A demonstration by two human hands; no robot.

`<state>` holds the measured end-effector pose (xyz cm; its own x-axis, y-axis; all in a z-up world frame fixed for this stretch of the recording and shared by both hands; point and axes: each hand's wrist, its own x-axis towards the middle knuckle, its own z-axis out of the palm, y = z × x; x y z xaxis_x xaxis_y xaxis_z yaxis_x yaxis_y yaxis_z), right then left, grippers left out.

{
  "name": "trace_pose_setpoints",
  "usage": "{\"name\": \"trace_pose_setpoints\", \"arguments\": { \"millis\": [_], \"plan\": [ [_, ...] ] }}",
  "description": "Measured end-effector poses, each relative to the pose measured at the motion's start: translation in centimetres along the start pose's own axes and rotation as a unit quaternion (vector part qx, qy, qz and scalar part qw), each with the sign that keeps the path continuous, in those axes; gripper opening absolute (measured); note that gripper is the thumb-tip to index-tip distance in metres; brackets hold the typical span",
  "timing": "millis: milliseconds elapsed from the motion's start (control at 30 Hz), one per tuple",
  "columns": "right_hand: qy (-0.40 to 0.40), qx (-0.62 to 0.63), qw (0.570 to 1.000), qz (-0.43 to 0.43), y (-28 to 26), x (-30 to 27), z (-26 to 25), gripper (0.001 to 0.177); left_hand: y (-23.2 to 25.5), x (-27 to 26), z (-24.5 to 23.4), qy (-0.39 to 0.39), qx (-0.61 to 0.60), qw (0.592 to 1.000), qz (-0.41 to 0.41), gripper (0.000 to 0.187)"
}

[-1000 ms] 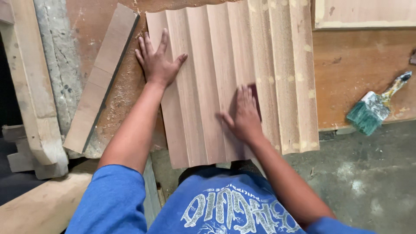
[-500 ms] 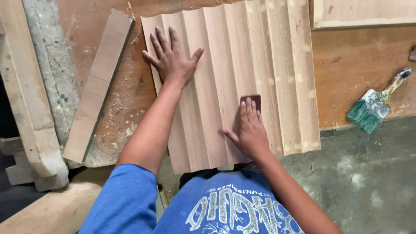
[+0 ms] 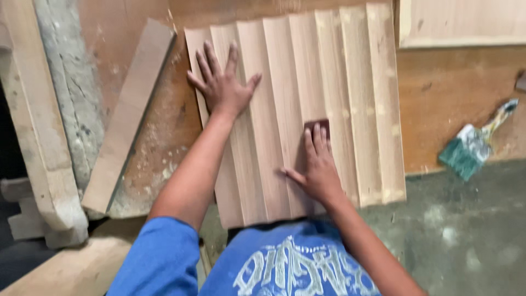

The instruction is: The person sands a corrugated wooden board on a workbench using a sanding block. They repeatedly smooth the surface and occasionally use a brush to remove dust from the board.

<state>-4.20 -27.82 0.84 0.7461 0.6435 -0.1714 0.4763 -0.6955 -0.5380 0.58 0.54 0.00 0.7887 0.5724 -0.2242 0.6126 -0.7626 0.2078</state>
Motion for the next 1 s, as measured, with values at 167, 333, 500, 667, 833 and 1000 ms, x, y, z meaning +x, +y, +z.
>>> {"name": "trace_pose_setpoints", "arguments": {
  "millis": [167, 333, 500, 667, 833, 1000],
  "plan": [
    [-0.021, -0.050, 0.998, 0.010, 1.5, 8.8, -0.2, 0.122, -0.3, -0.4, 0.7, 0.018, 0.005, 1.000, 0.018, 0.095],
    [-0.058, -0.063, 0.996, 0.024, -0.2, 19.5, -3.5, 0.123, -0.2, -0.3, 0.9, 0.022, -0.004, 1.000, 0.013, 0.096],
    [0.041, -0.033, 0.998, -0.041, 0.7, 7.3, 0.2, 0.122, -0.3, -0.4, 0.4, 0.011, -0.010, 1.000, 0.011, 0.096],
    [0.001, -0.082, 0.996, 0.022, -0.3, 6.4, -0.4, 0.128, -0.2, -0.3, 0.6, 0.013, 0.008, 1.000, 0.016, 0.096],
    [-0.051, -0.054, 0.996, 0.047, -1.0, 22.0, -4.3, 0.126, -0.2, -0.1, 0.5, 0.016, -0.015, 1.000, 0.016, 0.097],
    [0.015, -0.063, 0.998, -0.022, 0.9, 14.0, -1.9, 0.130, -0.4, -0.2, 0.8, 0.034, -0.020, 0.999, 0.023, 0.097]
  ]
}}
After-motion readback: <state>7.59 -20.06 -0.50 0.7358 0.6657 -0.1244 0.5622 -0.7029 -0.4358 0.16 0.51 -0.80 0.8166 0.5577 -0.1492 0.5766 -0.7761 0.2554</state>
